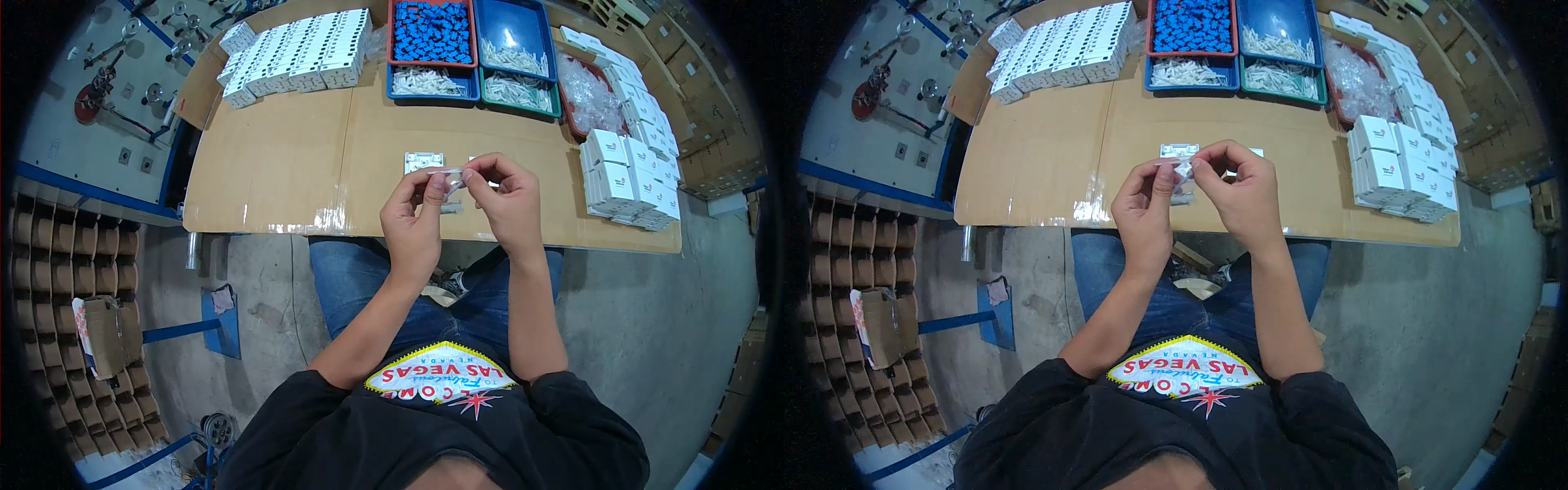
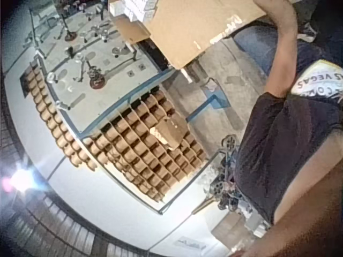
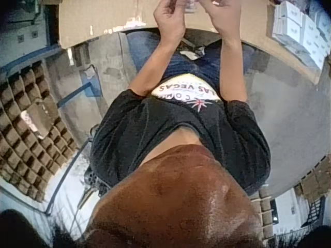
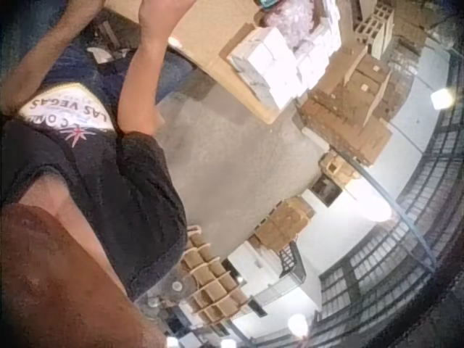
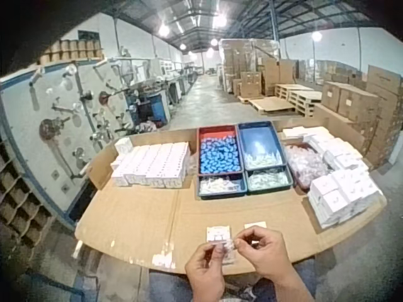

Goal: The person assembles a small electrical component kit by opening a white box, placing a circuit board and a blue plastic piece inside, and adding a bag of screws. The person then closes the box and places it on a stack of similar boxes.

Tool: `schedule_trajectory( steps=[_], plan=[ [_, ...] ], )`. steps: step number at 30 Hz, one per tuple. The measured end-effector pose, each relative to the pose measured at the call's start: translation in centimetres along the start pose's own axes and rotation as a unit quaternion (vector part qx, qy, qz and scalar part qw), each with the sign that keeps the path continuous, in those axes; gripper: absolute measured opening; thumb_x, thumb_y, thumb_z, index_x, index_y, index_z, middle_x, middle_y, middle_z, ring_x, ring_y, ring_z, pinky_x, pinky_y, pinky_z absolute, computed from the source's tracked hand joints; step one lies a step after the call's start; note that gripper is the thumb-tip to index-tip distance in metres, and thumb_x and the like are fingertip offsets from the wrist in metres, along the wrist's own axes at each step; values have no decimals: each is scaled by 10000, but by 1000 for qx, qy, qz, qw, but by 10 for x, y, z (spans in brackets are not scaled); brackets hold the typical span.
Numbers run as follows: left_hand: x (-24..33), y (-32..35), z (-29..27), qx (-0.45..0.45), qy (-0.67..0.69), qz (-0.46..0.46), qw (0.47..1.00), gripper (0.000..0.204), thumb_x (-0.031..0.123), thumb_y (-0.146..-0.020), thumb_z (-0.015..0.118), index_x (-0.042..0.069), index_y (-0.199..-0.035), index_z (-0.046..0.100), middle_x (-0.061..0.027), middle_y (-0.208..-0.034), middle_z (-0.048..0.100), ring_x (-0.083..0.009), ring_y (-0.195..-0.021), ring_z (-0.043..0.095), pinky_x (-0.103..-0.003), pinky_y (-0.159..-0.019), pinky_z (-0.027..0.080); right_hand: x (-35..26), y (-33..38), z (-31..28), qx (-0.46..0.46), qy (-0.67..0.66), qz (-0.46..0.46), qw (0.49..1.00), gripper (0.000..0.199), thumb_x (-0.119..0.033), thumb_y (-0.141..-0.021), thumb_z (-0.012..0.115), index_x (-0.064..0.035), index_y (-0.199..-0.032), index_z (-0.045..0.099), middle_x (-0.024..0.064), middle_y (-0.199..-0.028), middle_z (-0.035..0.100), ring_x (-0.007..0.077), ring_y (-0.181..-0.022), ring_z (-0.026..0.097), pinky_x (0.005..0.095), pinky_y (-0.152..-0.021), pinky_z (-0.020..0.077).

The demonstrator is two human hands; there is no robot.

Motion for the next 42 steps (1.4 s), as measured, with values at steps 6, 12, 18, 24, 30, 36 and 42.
schedule_trajectory(
  steps=[6,12,18,24,30,36,42],
  plan=[
    [-1,0,0,-3,5,-1,1000,193,153,-1041,663,-26,-1110,688,-36,-984,701,-94,-915,636,-248,-843,511,0,0,3,-28,-24,38,999,121,-101,-953,727,11,-998,713,-11,-819,668,33,-717,562,209,-605,446],
    [-1,1,1,-12,14,-3,1000,182,138,-1042,658,-28,-1110,685,-48,-1022,710,-97,-933,640,-253,-859,519,2,2,4,-11,-7,-1,1000,121,-107,-954,732,5,-996,719,-14,-826,666,31,-719,553,208,-589,441],
    [0,0,0,-13,20,3,1000,181,127,-1048,644,-28,-1137,671,-57,-1035,712,-109,-957,655,-264,-893,530,1,3,4,2,10,9,1000,105,-97,-952,730,5,-976,716,-14,-830,671,30,-729,550,209,-597,448],
    [2,2,2,-4,39,-25,999,193,137,-1063,616,-24,-1158,663,-65,-1054,712,-104,-949,662,-253,-875,540,0,3,5,3,1,-3,1000,97,-89,-946,735,1,-974,715,-18,-840,673,29,-720,548,208,-602,455],
    [1,2,-2,14,29,-23,999,195,155,-1059,629,-14,-1145,674,-58,-1046,719,-85,-932,652,-238,-841,535,2,4,7,-4,-9,-8,1000,96,-84,-945,740,3,-973,712,-12,-845,673,28,-727,551,209,-614,464],
    [-1,1,-3,27,32,-10,999,159,164,-1050,650,14,-1092,681,-18,-978,696,-68,-893,625,-243,-782,520,1,4,10,-6,-14,1,1000,97,-90,-945,742,0,-966,711,-13,-848,677,24,-722,551,212,-620,467],
    [1,3,-7,46,29,4,999,150,139,-1045,649,8,-1105,693,-31,-1030,714,-73,-923,632,-235,-816,509,9,4,13,-16,-7,-14,1000,99,-92,-942,750,-4,-972,715,-15,-858,684,27,-727,564,212,-622,470]
  ],
)
Point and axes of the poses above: each hand's wrist, its own y-axis away from the middle knuckle, its own z-axis out of the palm, x = y × z, the point moved 4 cm from there along -y, towards the middle knuckle
